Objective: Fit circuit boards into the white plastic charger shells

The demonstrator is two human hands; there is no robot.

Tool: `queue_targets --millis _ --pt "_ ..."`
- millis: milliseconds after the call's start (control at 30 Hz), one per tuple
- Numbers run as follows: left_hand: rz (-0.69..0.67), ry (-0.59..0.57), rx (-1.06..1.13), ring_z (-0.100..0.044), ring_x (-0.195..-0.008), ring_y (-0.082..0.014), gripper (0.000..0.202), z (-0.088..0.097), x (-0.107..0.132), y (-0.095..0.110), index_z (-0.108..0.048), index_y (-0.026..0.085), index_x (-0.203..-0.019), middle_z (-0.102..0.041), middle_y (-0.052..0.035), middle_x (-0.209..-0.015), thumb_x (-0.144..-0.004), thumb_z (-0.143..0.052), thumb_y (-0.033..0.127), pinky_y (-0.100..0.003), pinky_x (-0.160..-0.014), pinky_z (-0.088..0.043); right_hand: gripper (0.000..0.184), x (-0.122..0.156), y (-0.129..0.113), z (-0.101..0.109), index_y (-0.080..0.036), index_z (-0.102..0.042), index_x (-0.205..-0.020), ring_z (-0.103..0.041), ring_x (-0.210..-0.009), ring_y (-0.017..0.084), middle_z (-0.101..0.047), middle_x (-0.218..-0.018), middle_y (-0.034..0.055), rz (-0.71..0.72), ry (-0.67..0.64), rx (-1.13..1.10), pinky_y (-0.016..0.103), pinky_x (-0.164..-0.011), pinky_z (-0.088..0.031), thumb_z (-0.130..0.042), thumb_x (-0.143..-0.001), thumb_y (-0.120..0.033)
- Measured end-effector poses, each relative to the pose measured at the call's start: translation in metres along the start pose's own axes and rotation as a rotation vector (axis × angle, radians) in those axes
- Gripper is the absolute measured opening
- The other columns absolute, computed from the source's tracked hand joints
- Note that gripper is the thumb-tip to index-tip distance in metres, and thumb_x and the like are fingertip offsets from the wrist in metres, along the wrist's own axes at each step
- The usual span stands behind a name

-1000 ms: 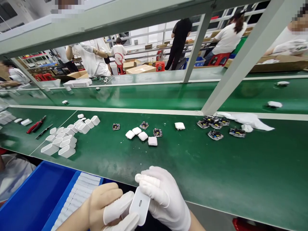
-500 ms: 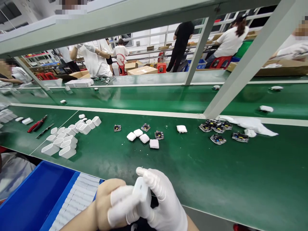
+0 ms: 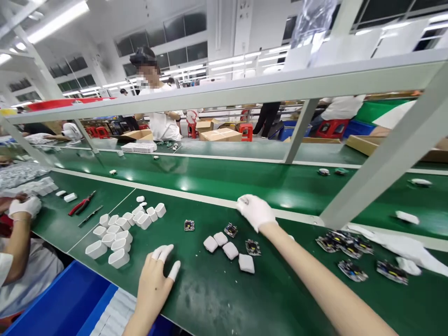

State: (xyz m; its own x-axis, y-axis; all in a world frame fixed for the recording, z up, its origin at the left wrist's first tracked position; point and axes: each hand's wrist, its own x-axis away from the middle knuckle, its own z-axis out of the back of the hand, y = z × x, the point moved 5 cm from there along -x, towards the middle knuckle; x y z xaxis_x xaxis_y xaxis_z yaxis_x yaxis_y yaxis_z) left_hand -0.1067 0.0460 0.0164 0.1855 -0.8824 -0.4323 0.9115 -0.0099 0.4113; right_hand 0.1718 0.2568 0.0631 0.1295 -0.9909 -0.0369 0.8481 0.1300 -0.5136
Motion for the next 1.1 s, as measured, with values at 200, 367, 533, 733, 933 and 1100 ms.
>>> queue_targets --millis 200,367,533,733,933,1100 --pt "-0.002 0.052 -0.394 -0.049 -0.117 -0.0327 0.042 0.026 -0.054 -0.040 -0.055 0.015 -0.129 -0.055 -0.0152 -0.129 -0.090 -0.049 0.029 -0.048 -0.095 -0.045 0.026 -0.093 0.015 -0.008 -0.015 -0.061 -0.110 -0.061 -0.096 0.020 -0.061 -0.110 0.0073 -0.211 0.046 0.124 0.039 -0.084 -0.051 -0.057 -0.096 -0.037" --pt "0.008 -0.064 -0.574 -0.038 -0.130 -0.0342 0.044 0.031 -0.116 -0.043 -0.053 0.016 -0.131 -0.049 -0.0163 -0.138 -0.087 -0.050 0.018 -0.047 -0.099 -0.039 0.044 -0.083 -0.001 -0.024 -0.015 -0.049 -0.129 -0.050 -0.114 0.029 -0.049 -0.128 0.0120 -0.115 0.118 0.174 0.051 -0.096 -0.041 -0.058 -0.094 -0.040" --pt "0.013 -0.183 -0.605 -0.042 -0.127 -0.0348 0.026 0.003 -0.166 -0.039 -0.068 0.015 -0.100 -0.062 -0.0174 -0.120 -0.082 -0.050 0.010 -0.053 -0.100 -0.032 0.038 -0.031 -0.070 -0.063 -0.017 -0.057 -0.123 -0.056 -0.107 0.023 -0.057 -0.120 0.0089 0.375 -0.120 0.105 0.041 -0.094 -0.045 -0.060 -0.093 -0.041" --pt "-0.066 -0.234 -0.548 -0.056 -0.107 -0.0282 0.023 -0.007 -0.146 -0.004 -0.067 0.013 -0.083 -0.068 -0.0144 -0.094 -0.083 -0.045 0.007 -0.041 -0.089 -0.042 0.030 0.022 -0.124 -0.110 -0.015 -0.061 -0.111 -0.059 -0.099 0.022 -0.061 -0.110 0.0073 0.600 -0.275 0.133 0.043 -0.088 -0.049 -0.062 -0.092 -0.038" --pt "-0.099 -0.115 -0.418 -0.060 -0.090 -0.0242 0.020 0.023 -0.053 0.026 -0.066 0.019 -0.083 -0.066 -0.0088 -0.096 -0.089 -0.047 0.019 -0.035 -0.075 -0.050 0.026 0.023 -0.116 -0.102 -0.016 -0.060 -0.113 -0.058 -0.104 0.023 -0.059 -0.117 0.0083 0.601 -0.227 0.057 0.044 -0.092 -0.048 -0.059 -0.095 -0.034" --pt "-0.191 0.016 -0.203 -0.062 -0.093 -0.0265 0.026 0.006 0.000 0.046 -0.067 0.021 -0.103 -0.068 -0.0089 -0.102 -0.084 -0.051 0.013 -0.039 -0.075 -0.055 0.029 0.036 -0.141 -0.087 -0.017 -0.057 -0.120 -0.059 -0.103 0.023 -0.056 -0.121 0.0087 0.677 -0.221 -0.149 0.042 -0.088 -0.051 -0.058 -0.096 -0.033"
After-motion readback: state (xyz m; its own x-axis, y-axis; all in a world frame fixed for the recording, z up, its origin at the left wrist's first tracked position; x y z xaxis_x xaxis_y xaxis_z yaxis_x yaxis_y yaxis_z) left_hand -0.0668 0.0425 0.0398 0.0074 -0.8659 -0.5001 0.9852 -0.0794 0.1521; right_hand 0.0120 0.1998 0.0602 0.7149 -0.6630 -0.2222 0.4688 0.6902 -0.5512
